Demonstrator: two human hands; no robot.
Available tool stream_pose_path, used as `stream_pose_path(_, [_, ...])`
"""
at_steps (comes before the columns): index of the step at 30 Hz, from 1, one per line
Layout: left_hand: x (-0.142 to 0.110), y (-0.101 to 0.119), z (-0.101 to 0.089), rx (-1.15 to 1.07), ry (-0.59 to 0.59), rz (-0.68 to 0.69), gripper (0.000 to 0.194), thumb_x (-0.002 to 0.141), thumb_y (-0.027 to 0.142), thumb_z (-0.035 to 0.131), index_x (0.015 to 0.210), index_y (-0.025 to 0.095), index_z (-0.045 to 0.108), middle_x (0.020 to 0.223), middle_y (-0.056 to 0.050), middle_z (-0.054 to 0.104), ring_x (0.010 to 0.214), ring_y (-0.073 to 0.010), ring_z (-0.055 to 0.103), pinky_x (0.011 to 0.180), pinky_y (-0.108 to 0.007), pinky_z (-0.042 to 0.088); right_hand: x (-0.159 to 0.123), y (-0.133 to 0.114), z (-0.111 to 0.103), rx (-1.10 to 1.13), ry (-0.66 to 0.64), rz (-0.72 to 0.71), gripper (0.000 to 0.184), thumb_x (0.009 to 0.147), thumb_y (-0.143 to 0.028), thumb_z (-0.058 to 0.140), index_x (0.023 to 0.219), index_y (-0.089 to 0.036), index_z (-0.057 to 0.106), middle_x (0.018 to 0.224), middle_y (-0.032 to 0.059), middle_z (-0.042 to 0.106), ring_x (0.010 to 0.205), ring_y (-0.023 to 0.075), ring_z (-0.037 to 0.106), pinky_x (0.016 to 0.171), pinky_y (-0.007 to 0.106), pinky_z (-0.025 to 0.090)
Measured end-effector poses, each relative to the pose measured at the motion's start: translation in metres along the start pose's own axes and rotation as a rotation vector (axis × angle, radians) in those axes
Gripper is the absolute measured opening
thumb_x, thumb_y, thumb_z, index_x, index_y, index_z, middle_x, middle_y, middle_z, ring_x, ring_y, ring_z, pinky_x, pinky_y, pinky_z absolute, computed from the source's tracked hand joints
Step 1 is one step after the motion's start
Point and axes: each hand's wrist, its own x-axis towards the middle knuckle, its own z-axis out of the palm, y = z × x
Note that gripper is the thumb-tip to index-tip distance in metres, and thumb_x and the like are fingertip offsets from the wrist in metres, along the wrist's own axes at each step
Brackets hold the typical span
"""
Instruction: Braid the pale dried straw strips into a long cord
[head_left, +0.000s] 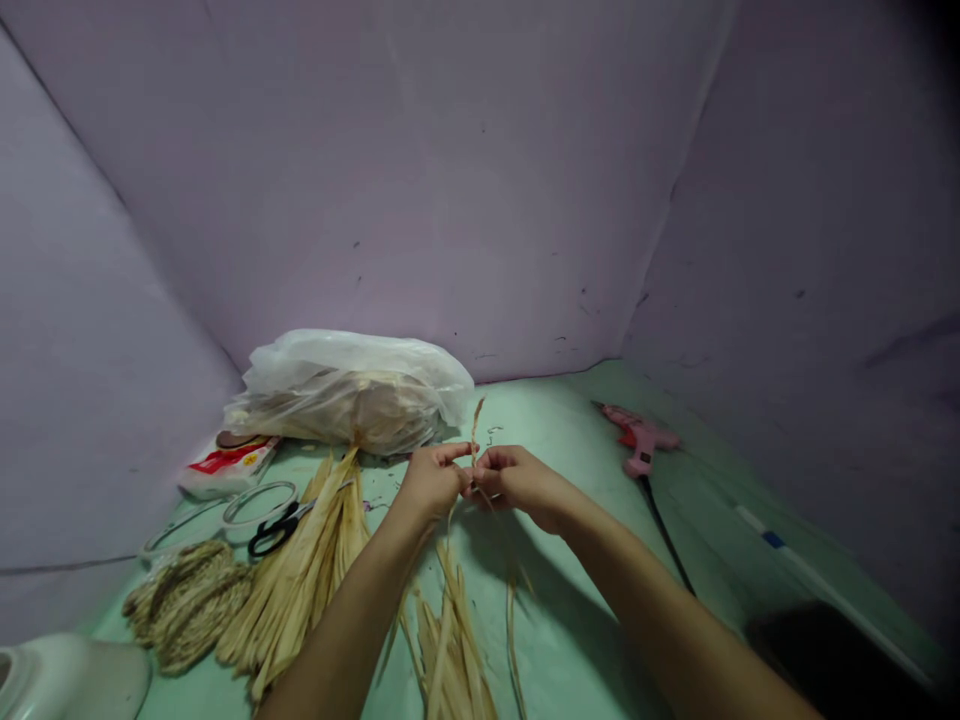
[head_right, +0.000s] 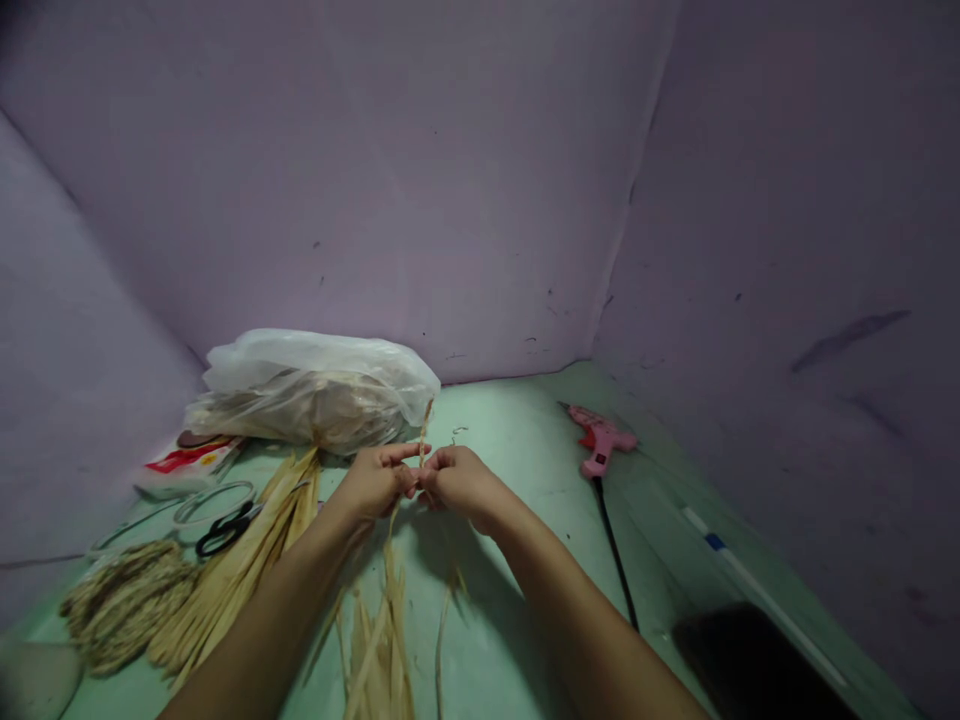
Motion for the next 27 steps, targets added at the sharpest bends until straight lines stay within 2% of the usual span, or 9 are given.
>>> stream_pose_path(3, [0.003, -0.002, -0.001, -0.003, 0.002, -0.020, 0.056, 0.050, 0.004, 0.045, 0.104, 0.005, 0.057, 0.037, 0.005, 0.045, 0.033, -0.0036, 0.027, 0.038, -0.017, 0.021, -0.001, 0.001, 0.006, 0.077, 0.000, 0.061, 0.012, 0.069, -0.013, 0.048, 0.062, -0.017, 0.040, 0.049, -0.0050, 0.047, 0.039, 0.0048, 0.038, 0.040, 0.018, 0.028])
stream_pose_path(6, [0.007, -0.005, -0.003, 0.025, -0.002, -0.032, 0.053, 0.048, 0.003, 0.043, 0.099, 0.006, 0.059, 0.037, 0.005, 0.046, 0.032, -0.0035, 0.027, 0.038, -0.017, 0.020, -0.001, 0.001, 0.006, 0.019, -0.006, 0.076, 0.015, 0.070, -0.018, 0.051, 0.060, -0.017, 0.040, 0.040, -0.0089, 0.031, 0.033, 0.0033, 0.023, 0.034, 0.017, 0.015])
stream_pose_path(10, [0.009, -0.006, -0.008, 0.066, -0.019, -0.030, 0.047, 0.053, 0.009, 0.048, 0.099, 0.008, 0.058, 0.040, 0.005, 0.047, 0.032, -0.0041, 0.027, 0.038, -0.018, 0.020, 0.001, 0.002, 0.005, -0.041, -0.001, 0.037, 0.019, 0.070, -0.025, 0.053, 0.057, -0.016, 0.043, 0.038, -0.0091, 0.027, 0.032, 0.0030, 0.020, 0.032, 0.018, 0.012])
stream_pose_path(12, [0.008, -0.004, -0.013, 0.152, -0.005, 0.043, 0.036, 0.057, 0.017, 0.052, 0.091, 0.009, 0.062, 0.047, 0.002, 0.052, 0.037, -0.0054, 0.034, 0.041, -0.019, 0.025, 0.003, 0.002, 0.005, -0.019, 0.031, 0.025, 0.021, 0.071, -0.027, 0.052, 0.056, -0.016, 0.043, 0.038, -0.0089, 0.029, 0.031, 0.0028, 0.019, 0.032, 0.018, 0.010])
stream_pose_path(15, [0.005, 0.001, -0.020, 0.406, 0.065, 0.189, 0.019, 0.059, 0.024, 0.055, 0.067, 0.010, 0.065, 0.056, -0.002, 0.058, 0.051, -0.0099, 0.046, 0.051, -0.021, 0.032, 0.006, 0.004, 0.005, 0.028, 0.103, 0.022, 0.015, 0.072, -0.024, 0.049, 0.060, -0.017, 0.043, 0.043, -0.0069, 0.042, 0.030, 0.0023, 0.019, 0.031, 0.019, 0.010])
stream_pose_path(18, [-0.001, 0.008, -0.022, 0.576, 0.145, 0.218, 0.017, 0.061, 0.026, 0.054, 0.059, 0.013, 0.064, 0.057, -0.002, 0.059, 0.056, -0.0127, 0.049, 0.053, -0.022, 0.032, 0.009, 0.006, 0.005, 0.017, 0.175, 0.011, 0.008, 0.070, -0.021, 0.047, 0.064, -0.017, 0.043, 0.048, -0.0050, 0.051, 0.029, 0.0023, 0.020, 0.031, 0.020, 0.012])
stream_pose_path(21, [-0.012, 0.014, -0.013, 0.684, 0.180, 0.261, 0.017, 0.064, 0.026, 0.052, 0.059, 0.015, 0.064, 0.058, -0.003, 0.060, 0.056, -0.0130, 0.050, 0.054, -0.023, 0.031, 0.009, 0.006, 0.006, 0.032, 0.243, -0.016, 0.004, 0.066, -0.018, 0.047, 0.063, -0.017, 0.044, 0.047, -0.0048, 0.051, 0.029, 0.0027, 0.023, 0.031, 0.019, 0.014])
stream_pose_path(23, [-0.023, 0.015, -0.001, 0.830, 0.170, 0.331, 0.019, 0.068, 0.024, 0.049, 0.063, 0.015, 0.064, 0.061, -0.005, 0.061, 0.058, -0.0141, 0.051, 0.055, -0.024, 0.031, 0.008, 0.004, 0.007, 0.090, 0.287, -0.007, 0.004, 0.062, -0.015, 0.046, 0.060, -0.017, 0.043, 0.041, -0.0065, 0.043, 0.029, 0.0033, 0.022, 0.032, 0.019, 0.014])
stream_pose_path(27, [-0.043, 0.018, 0.019, 1.085, 0.130, 0.394, 0.021, 0.067, 0.016, 0.047, 0.080, 0.015, 0.064, 0.074, -0.010, 0.062, 0.064, -0.0174, 0.054, 0.058, -0.027, 0.031, 0.007, 0.001, 0.007, 0.204, 0.294, 0.033, 0.007, 0.059, -0.014, 0.046, 0.056, -0.018, 0.040, 0.036, -0.0079, 0.032, 0.028, 0.0040, 0.021, 0.032, 0.020, 0.011])
